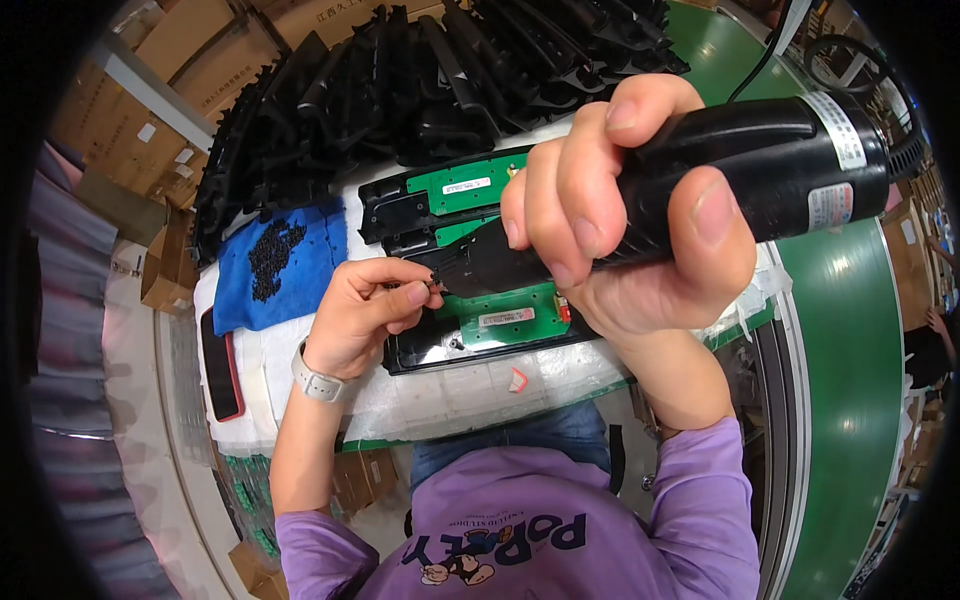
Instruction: Assembling components and driving screws into printer toner cartridges at a workstation.
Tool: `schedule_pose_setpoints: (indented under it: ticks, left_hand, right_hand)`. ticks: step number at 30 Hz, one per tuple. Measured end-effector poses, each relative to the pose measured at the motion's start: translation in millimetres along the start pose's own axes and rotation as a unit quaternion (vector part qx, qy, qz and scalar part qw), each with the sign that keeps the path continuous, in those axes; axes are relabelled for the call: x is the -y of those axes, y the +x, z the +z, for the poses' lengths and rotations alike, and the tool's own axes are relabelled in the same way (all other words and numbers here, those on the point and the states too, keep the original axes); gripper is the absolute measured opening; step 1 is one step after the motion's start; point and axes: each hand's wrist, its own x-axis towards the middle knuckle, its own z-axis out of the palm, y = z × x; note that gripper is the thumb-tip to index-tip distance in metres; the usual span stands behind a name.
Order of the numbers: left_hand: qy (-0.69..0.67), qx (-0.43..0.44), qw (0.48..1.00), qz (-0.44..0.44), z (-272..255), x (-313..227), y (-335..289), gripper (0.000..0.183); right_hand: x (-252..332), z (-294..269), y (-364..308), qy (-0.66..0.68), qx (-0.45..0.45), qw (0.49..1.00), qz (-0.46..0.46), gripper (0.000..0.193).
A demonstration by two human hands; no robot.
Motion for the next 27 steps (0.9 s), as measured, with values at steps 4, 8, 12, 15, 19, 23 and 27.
schedule_pose_setpoints:
  ticks: [4,8,12,15,19,23,27]
  left_hand:
    - [-0.008,-0.005,1.000,-0.014,4,-2,0,0.015]
    - [-0.022,0.006,0.999,-0.025,4,-1,0,0.014]
    - [-0.010,0.033,0.999,-0.026,1,-3,-1,0.014]
    - [0.113,0.036,0.992,-0.045,10,-10,-1,0.012]
    - [0.154,-0.045,0.987,-0.028,11,-7,-2,0.012]
    - [0.142,-0.051,0.989,-0.012,14,-1,-2,0.010]
    - [0.152,-0.049,0.987,-0.007,19,2,-3,0.010]
  right_hand:
    - [0,1,0,-0.030,0.020,0.999,-0.015,0.037]
    - [-1,6,-2,-0.057,0.033,0.998,-0.013,0.037]
    - [-1,1,0,-0.008,0.004,1.000,-0.002,0.038]
    - [5,-5,4,0.023,0.006,0.999,0.042,0.034]
    - [18,-9,13,-0.090,-0.025,0.982,0.162,0.033]
    - [10,-7,12,-0.230,-0.083,0.945,0.216,0.028]
    - [1,-9,12,-0.228,-0.116,0.945,0.202,0.021]
